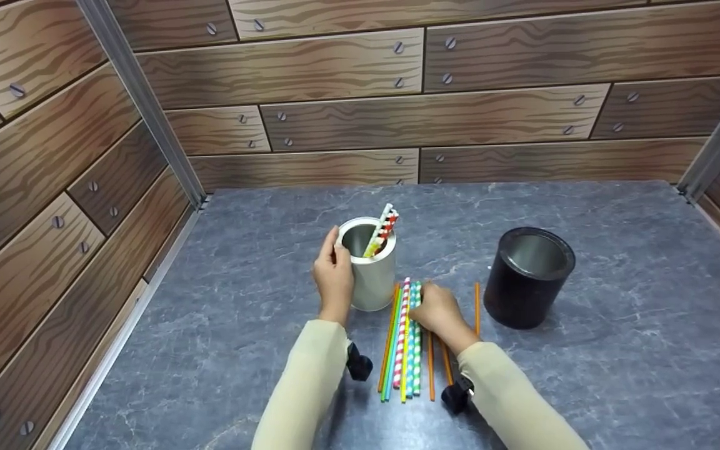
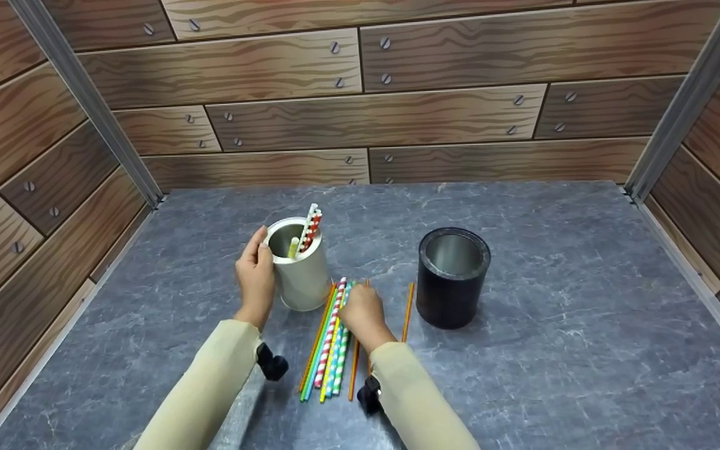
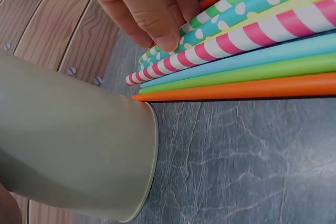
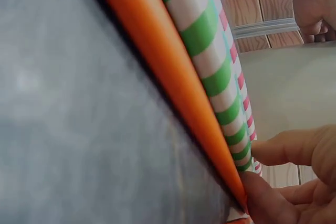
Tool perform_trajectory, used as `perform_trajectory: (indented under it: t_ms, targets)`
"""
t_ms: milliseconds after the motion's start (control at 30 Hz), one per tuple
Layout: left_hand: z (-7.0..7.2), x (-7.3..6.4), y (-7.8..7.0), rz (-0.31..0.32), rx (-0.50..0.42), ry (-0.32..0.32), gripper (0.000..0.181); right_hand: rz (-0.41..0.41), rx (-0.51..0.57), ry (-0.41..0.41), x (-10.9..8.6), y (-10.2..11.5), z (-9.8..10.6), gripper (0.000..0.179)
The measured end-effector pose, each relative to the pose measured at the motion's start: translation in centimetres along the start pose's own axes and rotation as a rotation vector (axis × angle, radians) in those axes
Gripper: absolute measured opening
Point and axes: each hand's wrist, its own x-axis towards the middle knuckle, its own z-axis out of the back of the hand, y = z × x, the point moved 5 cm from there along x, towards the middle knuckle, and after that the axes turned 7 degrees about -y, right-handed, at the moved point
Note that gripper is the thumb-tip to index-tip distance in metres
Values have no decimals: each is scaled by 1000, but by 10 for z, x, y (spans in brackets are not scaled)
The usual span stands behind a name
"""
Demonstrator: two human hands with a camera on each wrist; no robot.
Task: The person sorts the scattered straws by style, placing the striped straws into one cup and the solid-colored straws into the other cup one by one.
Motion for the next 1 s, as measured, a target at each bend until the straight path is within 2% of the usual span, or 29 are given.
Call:
perform_trajectory:
  t_ms: [100, 200, 333, 667, 1000]
  targets:
    - [0, 0, -1, -5, 0, -5, 38, 26, -63, 14, 0, 5, -1, 37]
    - [0, 0, 0, -4, -2, -4, 38, 53, -119, 11, 0, 10, -2, 27]
    - [0, 0, 1, 0, -4, 0, 38, 63, -136, -18, -1, 12, -2, 24]
    - [0, 0, 1, 5, 3, -2, 39, 20, -5, -86, -3, 7, -6, 19]
    - [0, 1, 2, -15, 8, -17, 38, 3, 101, -86, -1, 2, -7, 39]
